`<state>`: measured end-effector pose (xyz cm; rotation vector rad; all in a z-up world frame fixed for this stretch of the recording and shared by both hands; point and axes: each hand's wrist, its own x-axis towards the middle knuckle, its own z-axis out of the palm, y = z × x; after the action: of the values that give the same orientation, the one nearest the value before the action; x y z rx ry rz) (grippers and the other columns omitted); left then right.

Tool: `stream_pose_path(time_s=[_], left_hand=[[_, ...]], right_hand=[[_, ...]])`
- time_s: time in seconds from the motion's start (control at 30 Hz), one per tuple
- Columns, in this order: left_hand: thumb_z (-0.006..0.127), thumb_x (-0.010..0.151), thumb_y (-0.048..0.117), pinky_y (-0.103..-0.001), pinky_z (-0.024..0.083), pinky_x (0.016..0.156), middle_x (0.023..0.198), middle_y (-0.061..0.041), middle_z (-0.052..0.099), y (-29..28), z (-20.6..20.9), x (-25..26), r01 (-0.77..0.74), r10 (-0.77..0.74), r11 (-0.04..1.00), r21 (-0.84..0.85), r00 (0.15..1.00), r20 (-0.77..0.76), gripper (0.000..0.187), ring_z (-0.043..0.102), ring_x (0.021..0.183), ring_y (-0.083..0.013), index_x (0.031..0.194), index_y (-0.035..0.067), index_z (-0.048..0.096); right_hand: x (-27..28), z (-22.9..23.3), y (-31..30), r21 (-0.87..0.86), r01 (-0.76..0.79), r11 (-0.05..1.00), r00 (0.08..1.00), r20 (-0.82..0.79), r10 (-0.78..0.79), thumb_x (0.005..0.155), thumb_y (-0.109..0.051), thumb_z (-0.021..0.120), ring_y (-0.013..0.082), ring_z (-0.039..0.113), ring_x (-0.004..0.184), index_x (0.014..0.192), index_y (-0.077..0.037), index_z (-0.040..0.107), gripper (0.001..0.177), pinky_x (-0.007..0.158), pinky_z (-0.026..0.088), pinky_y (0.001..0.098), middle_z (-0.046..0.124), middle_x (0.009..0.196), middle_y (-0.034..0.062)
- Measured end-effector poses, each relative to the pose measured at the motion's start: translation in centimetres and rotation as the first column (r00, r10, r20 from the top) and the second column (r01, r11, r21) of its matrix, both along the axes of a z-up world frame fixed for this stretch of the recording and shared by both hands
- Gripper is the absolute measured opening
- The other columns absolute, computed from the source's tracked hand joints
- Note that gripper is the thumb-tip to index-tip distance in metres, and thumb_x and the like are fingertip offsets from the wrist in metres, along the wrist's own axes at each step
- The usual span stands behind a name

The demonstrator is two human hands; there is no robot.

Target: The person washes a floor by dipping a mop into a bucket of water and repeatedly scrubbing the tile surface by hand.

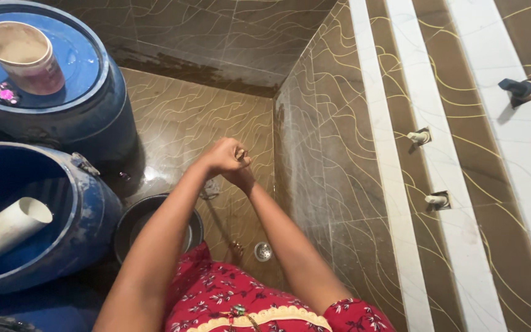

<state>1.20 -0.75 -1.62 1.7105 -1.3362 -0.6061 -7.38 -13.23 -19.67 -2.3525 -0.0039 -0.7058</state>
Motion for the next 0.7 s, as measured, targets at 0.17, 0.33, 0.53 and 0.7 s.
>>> stream_pose_path(time_s=[0.17,0.33,0.53,0.7], left_hand=[[0.073,0.073,0.027,-0.043,0.045,0.055,0.058,-0.019,0.052,-0.5,-0.7,0.0,0.060,-0.060,0.998,-0.002,0.998,-0.008,0.028,0.051,0.053,-0.0243,0.066,0.001,0.063],[0.078,0.077,0.028,-0.039,0.045,0.054,0.058,-0.015,0.055,-2.3,0.2,-1.0,-0.113,0.105,0.986,-0.123,0.992,-0.073,0.033,0.051,0.053,-0.0205,0.069,0.001,0.061],[0.080,0.082,0.029,-0.036,0.042,0.052,0.056,-0.012,0.052,-3.4,5.6,-2.8,-0.346,0.308,0.855,-0.385,0.938,-0.160,0.042,0.046,0.053,-0.0178,0.068,0.000,0.054],[0.081,0.087,0.025,-0.039,0.039,0.052,0.057,-0.015,0.047,-4.3,1.6,-3.1,-0.402,0.386,0.829,-0.389,0.914,-0.120,0.048,0.042,0.053,-0.0215,0.066,-0.003,0.048]], right_hand=[[-0.9,2.0,0.4,-0.027,0.027,0.999,0.999,0.024,-0.026,0.090,-0.012,0.074,0.0268,0.065,0.114,0.120,-0.002,0.066,0.033,0.098,0.054,0.0402,0.068,0.119,0.0137],[-0.9,4.8,0.0,0.032,0.065,0.997,0.995,0.078,-0.068,0.093,-0.014,0.073,0.0254,0.064,0.114,0.121,-0.002,0.064,0.032,0.098,0.053,0.0400,0.067,0.120,0.0132],[1.0,5.7,-4.2,0.235,0.006,0.972,0.993,0.113,-0.034,0.095,-0.015,0.071,0.0238,0.063,0.114,0.123,-0.001,0.062,0.032,0.099,0.053,0.0397,0.065,0.120,0.0127],[1.5,2.1,-5.2,0.448,-0.160,0.880,0.987,0.083,0.137,0.098,-0.016,0.070,0.0225,0.062,0.114,0.124,-0.001,0.060,0.032,0.099,0.053,0.0395,0.063,0.120,0.0122]])
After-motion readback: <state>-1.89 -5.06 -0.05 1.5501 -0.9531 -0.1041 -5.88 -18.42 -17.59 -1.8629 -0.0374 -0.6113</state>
